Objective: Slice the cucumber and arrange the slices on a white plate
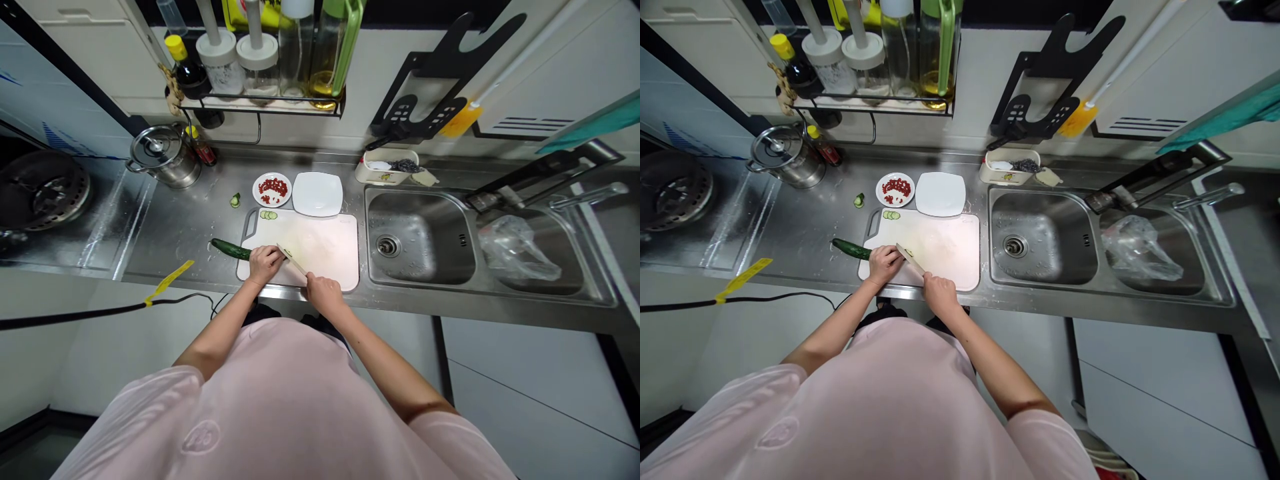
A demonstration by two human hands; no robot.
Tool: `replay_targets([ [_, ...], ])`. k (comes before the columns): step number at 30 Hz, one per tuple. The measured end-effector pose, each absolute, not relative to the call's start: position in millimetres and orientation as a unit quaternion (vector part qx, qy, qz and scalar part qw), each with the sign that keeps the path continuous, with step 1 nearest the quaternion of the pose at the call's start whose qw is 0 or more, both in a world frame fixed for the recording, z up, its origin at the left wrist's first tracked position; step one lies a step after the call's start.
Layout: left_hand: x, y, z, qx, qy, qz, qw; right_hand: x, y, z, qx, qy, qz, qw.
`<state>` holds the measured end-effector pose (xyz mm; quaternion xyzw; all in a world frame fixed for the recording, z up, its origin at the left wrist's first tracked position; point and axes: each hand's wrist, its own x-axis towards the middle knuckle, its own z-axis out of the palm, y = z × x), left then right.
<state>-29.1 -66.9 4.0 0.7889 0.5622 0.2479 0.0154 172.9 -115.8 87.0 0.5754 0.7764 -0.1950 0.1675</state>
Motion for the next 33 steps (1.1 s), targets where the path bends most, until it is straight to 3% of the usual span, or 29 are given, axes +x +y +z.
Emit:
replay_targets([
  [33,-29,-71,-2,0.795,0.560,0.233,0.014,146,-88,94,0.552,0.790,-0.199,0.176],
])
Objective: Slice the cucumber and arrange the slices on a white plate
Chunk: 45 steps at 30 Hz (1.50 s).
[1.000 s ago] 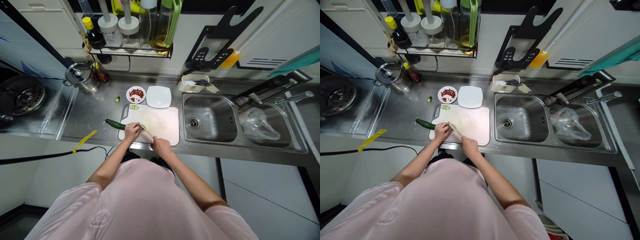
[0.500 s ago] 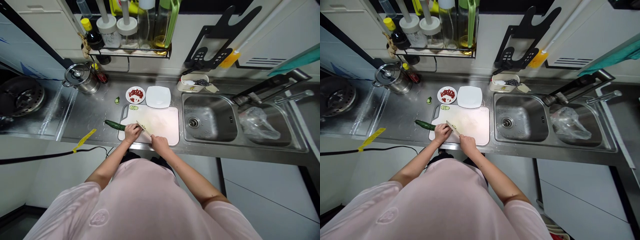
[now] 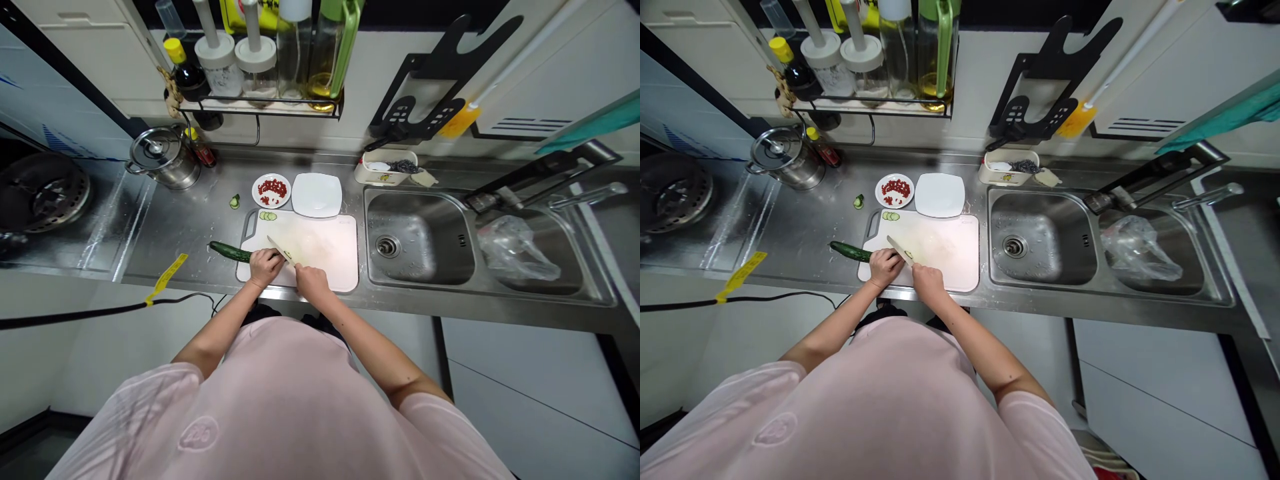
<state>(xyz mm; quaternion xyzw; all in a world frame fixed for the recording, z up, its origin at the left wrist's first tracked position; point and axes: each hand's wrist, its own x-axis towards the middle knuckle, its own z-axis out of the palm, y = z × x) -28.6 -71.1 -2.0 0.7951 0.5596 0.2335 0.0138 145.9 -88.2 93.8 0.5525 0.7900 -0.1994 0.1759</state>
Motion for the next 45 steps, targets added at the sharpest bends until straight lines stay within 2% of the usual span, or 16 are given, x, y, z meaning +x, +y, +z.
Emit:
replay_targets([
  [28,-28,-73,-1,0.806,0.548,0.223,0.004,143,-87,86,0.564,0.784,-0.209,0.153],
  [38,-27,-73,0,0.806,0.551,0.218,0.004,151,-95,84,0.566,0.780,-0.203,0.174],
  [45,-27,-73,0,0.803,0.552,0.222,0.009,141,-84,77,0.565,0.787,-0.207,0.140],
])
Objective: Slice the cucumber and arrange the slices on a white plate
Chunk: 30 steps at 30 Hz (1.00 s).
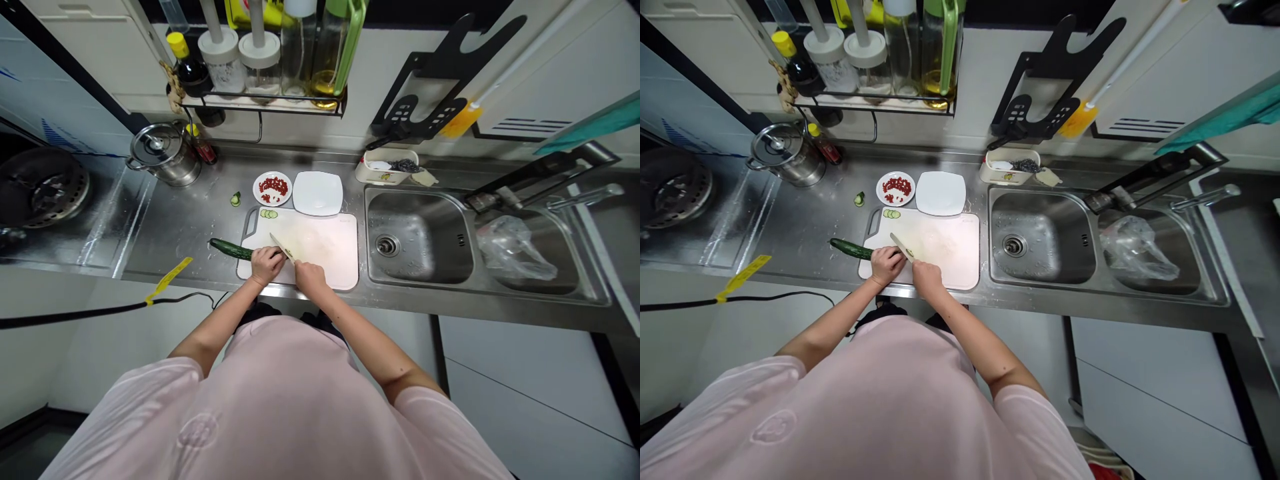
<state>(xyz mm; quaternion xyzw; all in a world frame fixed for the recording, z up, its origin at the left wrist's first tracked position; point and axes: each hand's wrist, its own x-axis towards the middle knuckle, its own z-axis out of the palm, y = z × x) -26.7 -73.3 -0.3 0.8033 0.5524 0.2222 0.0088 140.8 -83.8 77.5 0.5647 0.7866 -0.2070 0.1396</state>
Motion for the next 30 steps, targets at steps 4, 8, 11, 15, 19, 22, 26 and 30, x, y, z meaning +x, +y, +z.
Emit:
replay_targets([
  [4,-27,-73,-1,0.801,0.553,0.230,0.013,141,-83,76,0.565,0.786,-0.205,0.143],
  [8,-27,-73,-1,0.801,0.554,0.226,0.014,149,-91,73,0.571,0.781,-0.209,0.147],
  [11,-27,-73,-2,0.800,0.551,0.235,0.011,150,-90,72,0.571,0.781,-0.212,0.138],
  [15,-27,-72,-3,0.802,0.546,0.241,-0.012,143,-82,73,0.566,0.788,-0.209,0.122],
  [19,-27,-72,-3,0.805,0.543,0.238,-0.020,146,-82,74,0.563,0.789,-0.214,0.124],
  [22,-27,-72,-3,0.806,0.543,0.236,-0.009,153,-88,75,0.565,0.783,-0.219,0.139],
  [26,-27,-72,-3,0.807,0.546,0.227,-0.009,151,-87,74,0.564,0.783,-0.220,0.140],
  [30,-27,-72,-3,0.807,0.546,0.226,-0.010,143,-77,74,0.567,0.784,-0.218,0.129],
])
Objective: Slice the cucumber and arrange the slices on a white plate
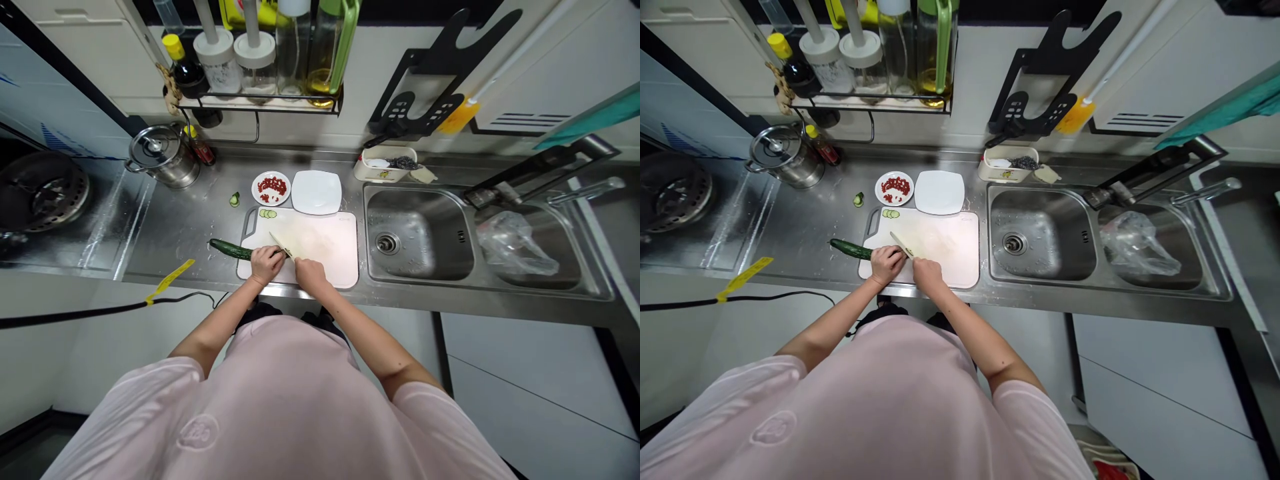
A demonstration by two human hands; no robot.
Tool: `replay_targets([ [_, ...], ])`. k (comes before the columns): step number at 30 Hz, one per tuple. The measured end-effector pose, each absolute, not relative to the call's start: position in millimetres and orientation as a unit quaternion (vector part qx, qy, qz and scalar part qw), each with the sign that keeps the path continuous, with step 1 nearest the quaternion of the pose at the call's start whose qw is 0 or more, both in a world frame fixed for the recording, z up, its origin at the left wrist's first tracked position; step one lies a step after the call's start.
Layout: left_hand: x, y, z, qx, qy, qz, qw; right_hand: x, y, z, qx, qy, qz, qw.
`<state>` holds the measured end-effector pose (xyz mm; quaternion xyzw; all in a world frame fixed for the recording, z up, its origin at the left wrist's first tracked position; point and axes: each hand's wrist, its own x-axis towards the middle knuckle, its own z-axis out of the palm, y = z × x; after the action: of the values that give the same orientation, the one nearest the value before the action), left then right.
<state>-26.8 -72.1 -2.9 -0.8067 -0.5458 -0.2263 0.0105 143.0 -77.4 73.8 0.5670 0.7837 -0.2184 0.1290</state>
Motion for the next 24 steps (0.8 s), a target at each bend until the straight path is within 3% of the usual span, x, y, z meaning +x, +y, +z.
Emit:
replay_targets([
  [24,-28,-71,-6,-0.806,-0.543,-0.234,0.010,160,-92,74,0.566,0.780,-0.218,0.156],
])
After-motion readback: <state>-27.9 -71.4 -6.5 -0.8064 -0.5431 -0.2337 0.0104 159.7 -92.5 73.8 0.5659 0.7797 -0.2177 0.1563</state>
